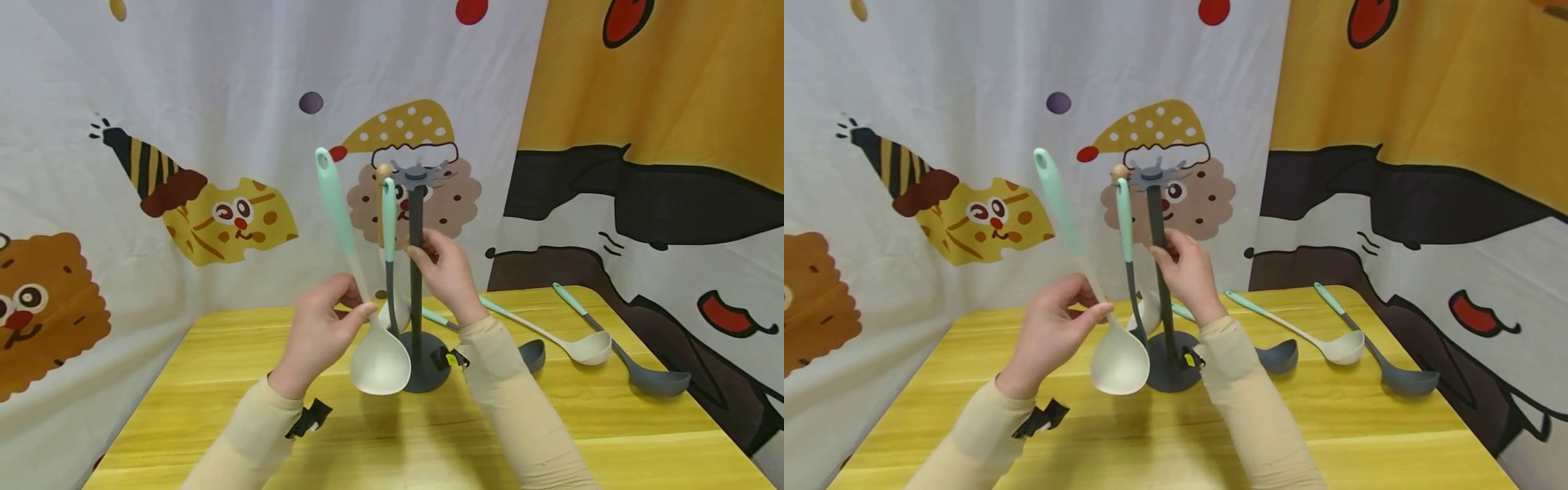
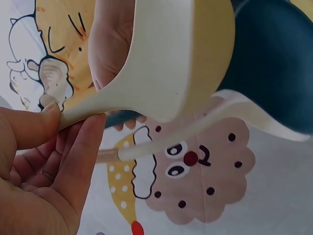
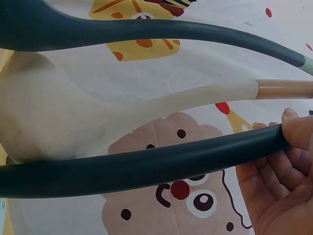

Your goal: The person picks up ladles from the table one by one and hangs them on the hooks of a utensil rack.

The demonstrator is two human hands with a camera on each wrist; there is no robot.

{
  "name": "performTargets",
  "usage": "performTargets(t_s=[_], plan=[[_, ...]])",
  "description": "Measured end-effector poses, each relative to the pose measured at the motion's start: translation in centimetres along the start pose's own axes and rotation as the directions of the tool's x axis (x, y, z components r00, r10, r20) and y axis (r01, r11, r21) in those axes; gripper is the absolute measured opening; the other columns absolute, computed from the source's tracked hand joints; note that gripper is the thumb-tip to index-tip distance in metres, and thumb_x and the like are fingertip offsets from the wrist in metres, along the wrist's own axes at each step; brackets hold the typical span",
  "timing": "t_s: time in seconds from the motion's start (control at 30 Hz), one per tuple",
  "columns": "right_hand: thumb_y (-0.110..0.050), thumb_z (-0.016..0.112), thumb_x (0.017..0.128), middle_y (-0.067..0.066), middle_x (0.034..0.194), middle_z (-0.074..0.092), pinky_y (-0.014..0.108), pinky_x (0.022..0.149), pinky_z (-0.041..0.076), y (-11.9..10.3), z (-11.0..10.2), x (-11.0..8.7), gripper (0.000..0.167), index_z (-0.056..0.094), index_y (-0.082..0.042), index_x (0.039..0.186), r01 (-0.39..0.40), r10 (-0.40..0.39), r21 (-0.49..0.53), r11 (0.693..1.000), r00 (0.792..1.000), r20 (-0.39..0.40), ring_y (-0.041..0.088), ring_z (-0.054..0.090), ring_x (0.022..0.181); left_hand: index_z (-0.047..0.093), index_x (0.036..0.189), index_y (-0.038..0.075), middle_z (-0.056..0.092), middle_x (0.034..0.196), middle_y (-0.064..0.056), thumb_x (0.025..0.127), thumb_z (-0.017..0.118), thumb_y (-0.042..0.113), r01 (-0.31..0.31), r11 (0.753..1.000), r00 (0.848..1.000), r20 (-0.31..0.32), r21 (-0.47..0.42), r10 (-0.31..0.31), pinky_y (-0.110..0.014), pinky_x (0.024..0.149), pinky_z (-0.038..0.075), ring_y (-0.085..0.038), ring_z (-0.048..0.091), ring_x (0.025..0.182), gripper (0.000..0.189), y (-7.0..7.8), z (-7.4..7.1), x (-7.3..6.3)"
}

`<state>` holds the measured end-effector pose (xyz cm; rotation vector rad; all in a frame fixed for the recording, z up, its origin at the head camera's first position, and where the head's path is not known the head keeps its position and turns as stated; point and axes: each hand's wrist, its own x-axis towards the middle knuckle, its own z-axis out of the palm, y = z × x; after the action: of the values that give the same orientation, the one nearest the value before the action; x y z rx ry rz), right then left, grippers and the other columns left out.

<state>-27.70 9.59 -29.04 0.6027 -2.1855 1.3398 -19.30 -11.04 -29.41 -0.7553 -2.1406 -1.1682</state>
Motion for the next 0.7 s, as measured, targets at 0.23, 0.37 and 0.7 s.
performTargets(t_s=[0.23,0.37,0.7], plan=[[-0.016,0.063,0.098,0.007,0.091,0.066,0.037,0.069,0.048,0.0,-0.1,0.0,0.015,0.067,-0.007,0.109,0.014,-0.014,0.005,1.0,1.0,0.0,0.022,0.057,0.076,0.066,0.089,0.009,0.063,0.079,0.003,0.083,0.08,0.005,-0.024,0.999,0.998,0.049,-0.027,0.025,-0.024,0.056,0.056,-0.008,0.063,0.07,0.017,0.8,1.2,0.2],[-0.016,0.063,0.098,0.006,0.091,0.066,0.037,0.069,0.047,0.1,0.0,0.0,0.014,0.067,-0.007,0.108,0.022,-0.022,0.016,1.0,1.0,0.003,0.021,0.057,0.076,0.066,0.092,0.008,0.063,0.079,0.002,0.082,0.079,0.002,-0.023,0.998,0.997,0.071,-0.051,0.026,-0.024,0.056,0.055,-0.008,0.062,0.07,0.017,1.0,2.0,0.2],[-0.016,0.063,0.099,0.006,0.092,0.067,0.037,0.07,0.049,0.2,0.0,0.0,0.015,0.067,-0.008,0.11,0.014,-0.014,0.015,1.0,1.0,0.002,0.021,0.058,0.077,0.066,0.094,0.006,0.063,0.079,0.002,0.083,0.079,0.004,-0.037,0.999,0.993,0.115,-0.033,0.04,-0.023,0.057,0.055,-0.01,0.06,0.07,0.018,1.0,3.3,0.0]])
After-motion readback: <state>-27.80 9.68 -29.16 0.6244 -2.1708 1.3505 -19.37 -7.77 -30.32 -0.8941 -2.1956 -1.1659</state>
